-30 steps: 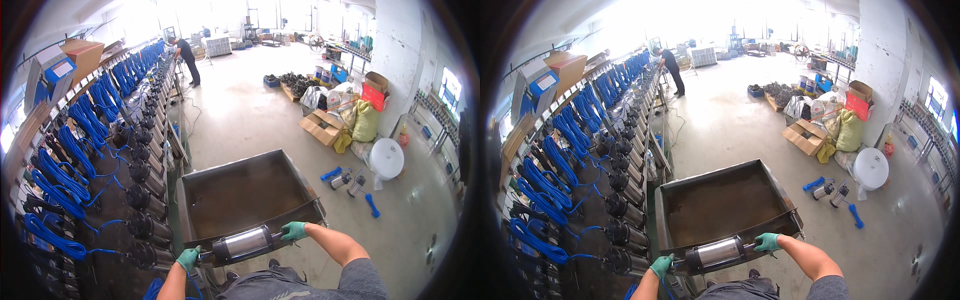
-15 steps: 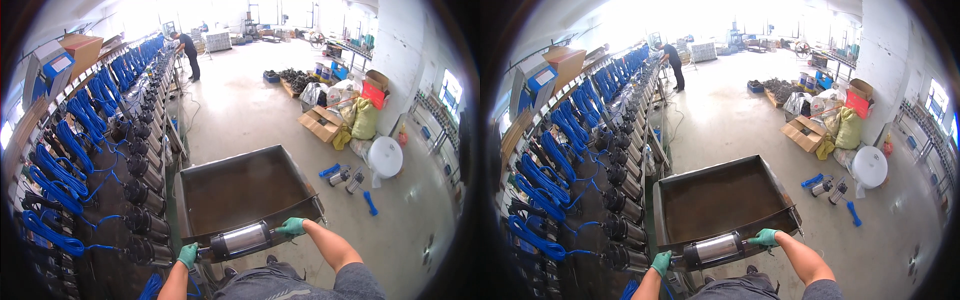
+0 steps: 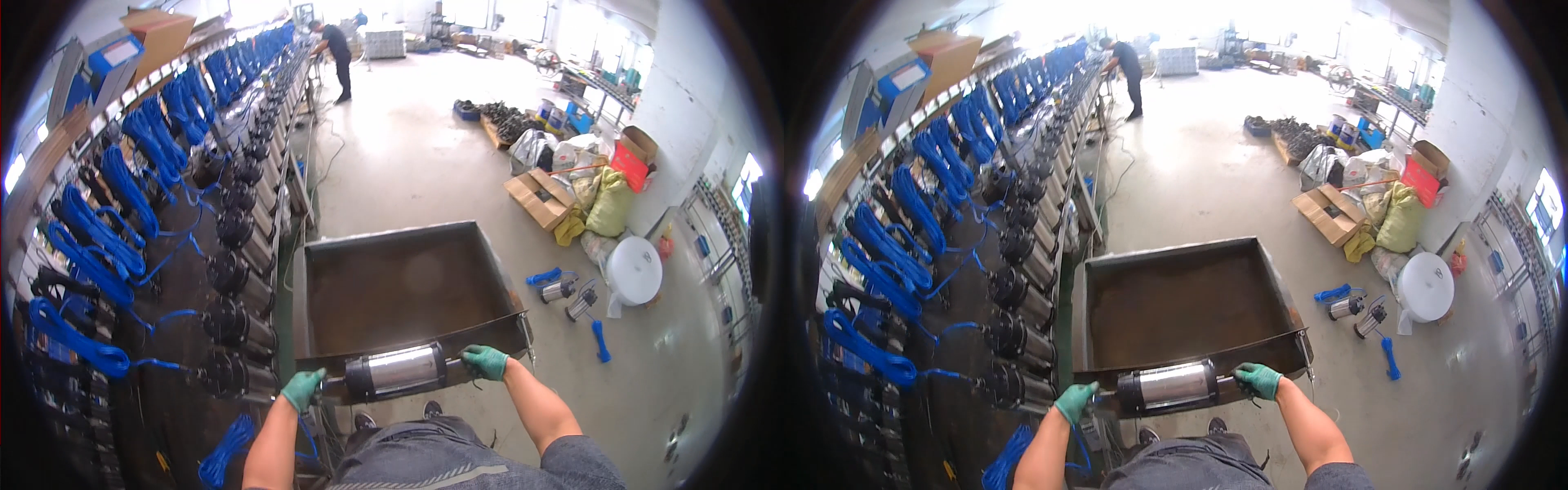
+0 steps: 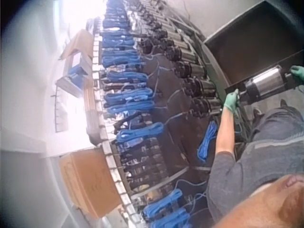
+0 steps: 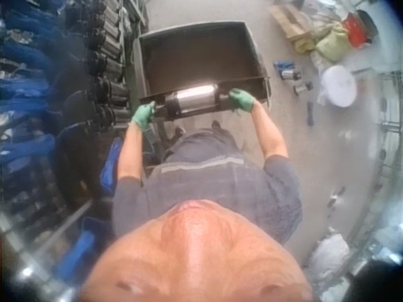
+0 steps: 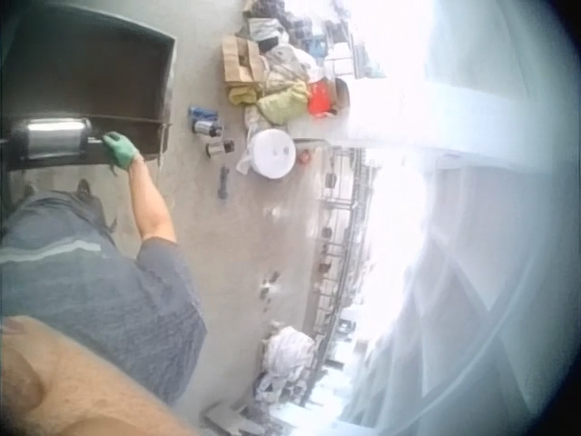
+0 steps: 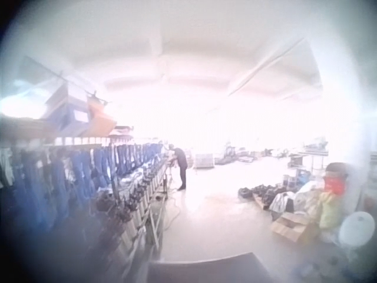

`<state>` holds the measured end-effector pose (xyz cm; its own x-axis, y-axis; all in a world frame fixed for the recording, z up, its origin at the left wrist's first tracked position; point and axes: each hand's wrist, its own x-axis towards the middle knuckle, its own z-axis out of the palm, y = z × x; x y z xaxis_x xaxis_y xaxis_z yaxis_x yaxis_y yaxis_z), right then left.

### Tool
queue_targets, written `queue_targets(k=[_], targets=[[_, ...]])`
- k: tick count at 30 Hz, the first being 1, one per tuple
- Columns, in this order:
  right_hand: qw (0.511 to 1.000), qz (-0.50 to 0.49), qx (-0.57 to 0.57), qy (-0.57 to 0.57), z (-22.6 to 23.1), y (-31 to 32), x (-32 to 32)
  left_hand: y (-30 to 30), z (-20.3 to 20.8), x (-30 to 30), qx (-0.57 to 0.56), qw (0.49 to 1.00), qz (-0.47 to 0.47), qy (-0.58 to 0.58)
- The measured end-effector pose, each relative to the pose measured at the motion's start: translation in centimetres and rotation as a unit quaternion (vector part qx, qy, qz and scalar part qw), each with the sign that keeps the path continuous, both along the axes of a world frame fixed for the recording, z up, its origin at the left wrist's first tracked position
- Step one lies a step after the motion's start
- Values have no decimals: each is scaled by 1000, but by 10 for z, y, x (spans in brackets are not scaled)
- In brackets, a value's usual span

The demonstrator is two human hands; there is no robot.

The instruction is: The person tests a cylindrical metal pump assembly by immersing it in a water tank, checking for leaks while rotating it, and then moving the assembly to a storage location.

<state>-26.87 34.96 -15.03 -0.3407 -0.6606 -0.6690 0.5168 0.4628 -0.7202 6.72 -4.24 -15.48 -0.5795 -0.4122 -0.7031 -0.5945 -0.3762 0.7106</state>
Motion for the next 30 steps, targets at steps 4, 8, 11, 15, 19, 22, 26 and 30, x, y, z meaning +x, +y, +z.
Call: queue_targets(k=[4,8,11,15,19,22,26,30], targets=[[996,-56,-72,-15,16,-3,2,9,-15,3,-385,915,-13,117],[992,-91,-75,-40,11,10,9,38,33,6,-396,884,-114,220],[989,-95,-87,-77,14,6,13,23,12,13,-418,887,-132,146],[990,-101,-81,-60,20,5,12,18,28,-5,-123,988,-95,-9],[989,-113,-71,-68,24,1,16,19,-11,11,-480,849,-117,188],[990,-108,-71,-62,26,1,14,24,-8,10,-277,938,-34,203],[982,-134,-45,-129,25,1,10,31,23,-6,-75,992,77,62],[988,-133,1,-82,24,1,11,41,16,14,68,963,148,214]])
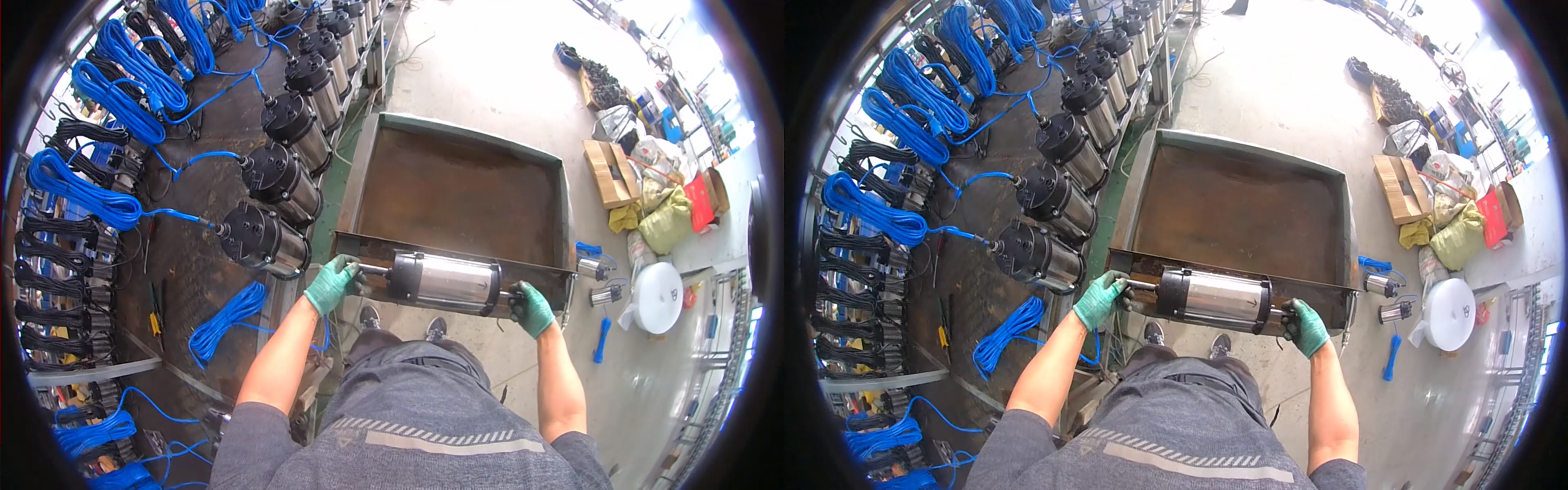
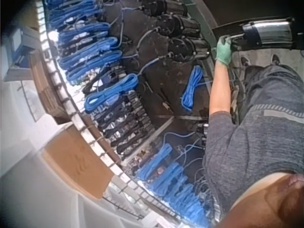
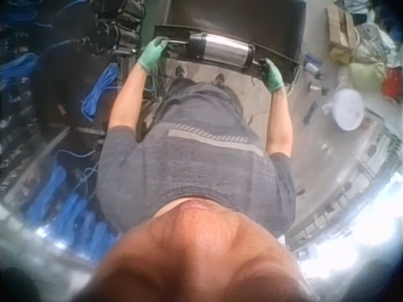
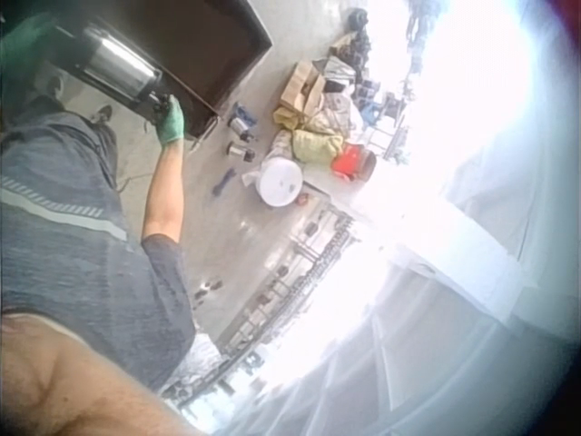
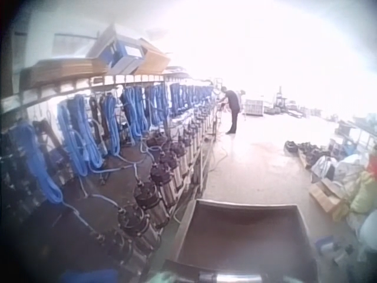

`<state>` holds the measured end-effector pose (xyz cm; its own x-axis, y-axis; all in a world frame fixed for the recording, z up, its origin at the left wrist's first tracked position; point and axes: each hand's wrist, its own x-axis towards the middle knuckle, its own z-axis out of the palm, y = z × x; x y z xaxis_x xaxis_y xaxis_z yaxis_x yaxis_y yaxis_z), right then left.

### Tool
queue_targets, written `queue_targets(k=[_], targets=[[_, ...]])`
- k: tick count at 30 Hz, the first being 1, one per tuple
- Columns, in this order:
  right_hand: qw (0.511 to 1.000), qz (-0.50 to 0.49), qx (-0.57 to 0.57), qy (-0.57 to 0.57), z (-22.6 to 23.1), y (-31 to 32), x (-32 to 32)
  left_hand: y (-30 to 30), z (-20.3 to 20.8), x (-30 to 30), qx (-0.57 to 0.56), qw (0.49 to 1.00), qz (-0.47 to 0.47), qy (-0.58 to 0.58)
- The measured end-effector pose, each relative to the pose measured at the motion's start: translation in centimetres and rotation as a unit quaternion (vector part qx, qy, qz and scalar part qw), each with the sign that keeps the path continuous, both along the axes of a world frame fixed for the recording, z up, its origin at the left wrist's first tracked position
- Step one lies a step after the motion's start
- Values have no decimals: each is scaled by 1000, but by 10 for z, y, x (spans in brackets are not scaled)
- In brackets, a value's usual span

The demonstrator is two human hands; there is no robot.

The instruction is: The person tests a cylindrical metal pump assembly by immersing it in a water tank, checking for leaks while rotating it, and then moving the assembly to a storage location.

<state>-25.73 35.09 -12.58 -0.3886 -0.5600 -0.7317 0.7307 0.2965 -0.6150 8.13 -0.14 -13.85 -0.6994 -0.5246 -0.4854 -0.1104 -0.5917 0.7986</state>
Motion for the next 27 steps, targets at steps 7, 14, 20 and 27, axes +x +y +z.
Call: queue_targets(k=[7,14,20,27], targets=[[999,33,25,11,8,-12,-6,-22,-30,4,-160,975,-35,-152],[993,88,54,52,19,-19,-9,-58,-49,1,-44,969,95,-225],[902,326,49,279,11,-10,-23,-51,-54,-19,-96,961,121,-231],[698,477,161,509,7,-23,-16,33,-14,-30,-337,931,18,-140]])
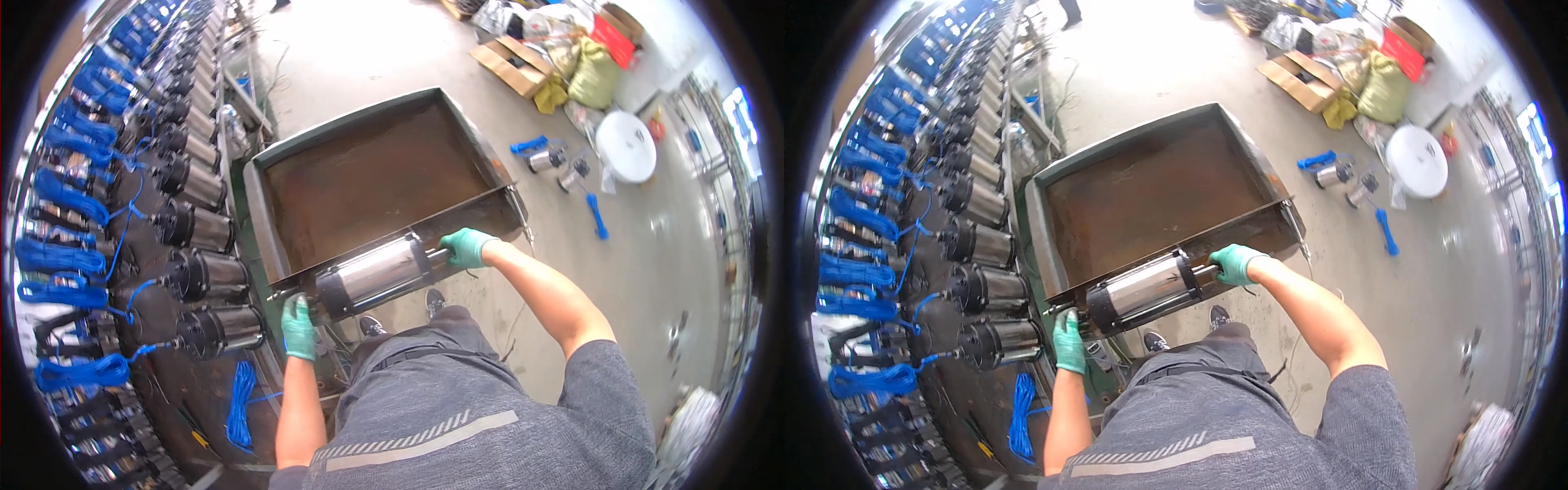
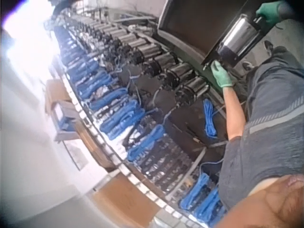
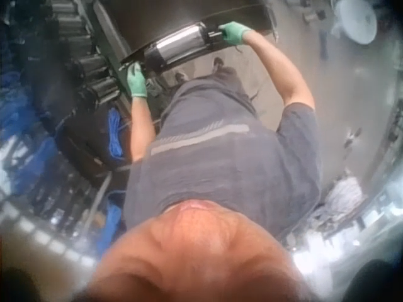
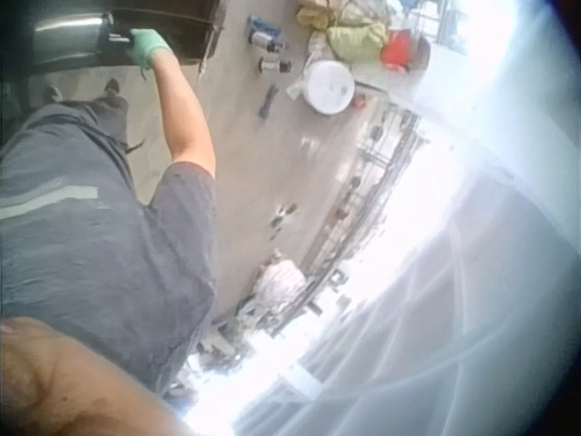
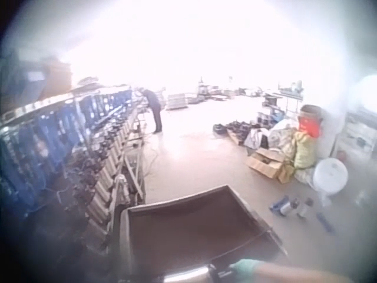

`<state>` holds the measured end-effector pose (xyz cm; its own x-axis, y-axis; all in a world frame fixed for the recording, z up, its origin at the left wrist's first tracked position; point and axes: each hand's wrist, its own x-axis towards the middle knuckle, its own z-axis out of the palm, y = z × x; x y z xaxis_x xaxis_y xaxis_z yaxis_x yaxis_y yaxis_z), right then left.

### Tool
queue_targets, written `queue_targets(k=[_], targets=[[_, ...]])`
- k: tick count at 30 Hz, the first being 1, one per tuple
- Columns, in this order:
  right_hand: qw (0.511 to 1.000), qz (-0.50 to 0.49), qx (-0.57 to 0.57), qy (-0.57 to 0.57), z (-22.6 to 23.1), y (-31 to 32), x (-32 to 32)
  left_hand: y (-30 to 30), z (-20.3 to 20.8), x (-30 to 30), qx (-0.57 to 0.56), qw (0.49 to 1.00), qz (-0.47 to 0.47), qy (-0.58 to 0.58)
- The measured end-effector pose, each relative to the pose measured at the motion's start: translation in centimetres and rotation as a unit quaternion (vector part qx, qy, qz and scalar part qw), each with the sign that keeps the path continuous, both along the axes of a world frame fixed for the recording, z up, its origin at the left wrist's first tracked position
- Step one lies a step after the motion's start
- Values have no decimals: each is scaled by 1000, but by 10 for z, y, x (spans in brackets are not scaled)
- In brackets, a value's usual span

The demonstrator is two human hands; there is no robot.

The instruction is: The person tests a cylindrical metal pump assembly by immersing it in a water tank, checking for leaks while rotating it, and then moving the assembly to a storage location.

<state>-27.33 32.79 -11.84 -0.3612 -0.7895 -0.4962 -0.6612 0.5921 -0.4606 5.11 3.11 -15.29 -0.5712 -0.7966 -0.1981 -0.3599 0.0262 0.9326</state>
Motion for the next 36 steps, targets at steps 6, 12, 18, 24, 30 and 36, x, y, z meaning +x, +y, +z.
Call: queue_targets(k=[6,12,18,24,30,36], targets=[[878,-320,-182,-306,-1,8,15,49,31,-21,-110,989,-17,-94],[859,-358,-221,-292,-18,12,11,62,36,-33,-101,986,48,-126],[759,-482,-294,-325,-27,52,5,62,27,-32,-140,981,40,-125],[435,-682,-481,-338,-32,106,-17,61,29,-28,-131,982,27,-135],[369,-733,-503,-271,-79,116,-63,56,41,-20,-21,994,46,-95],[311,-785,-494,-209,-101,99,-64,45,9,40,-5,996,72,-59]])
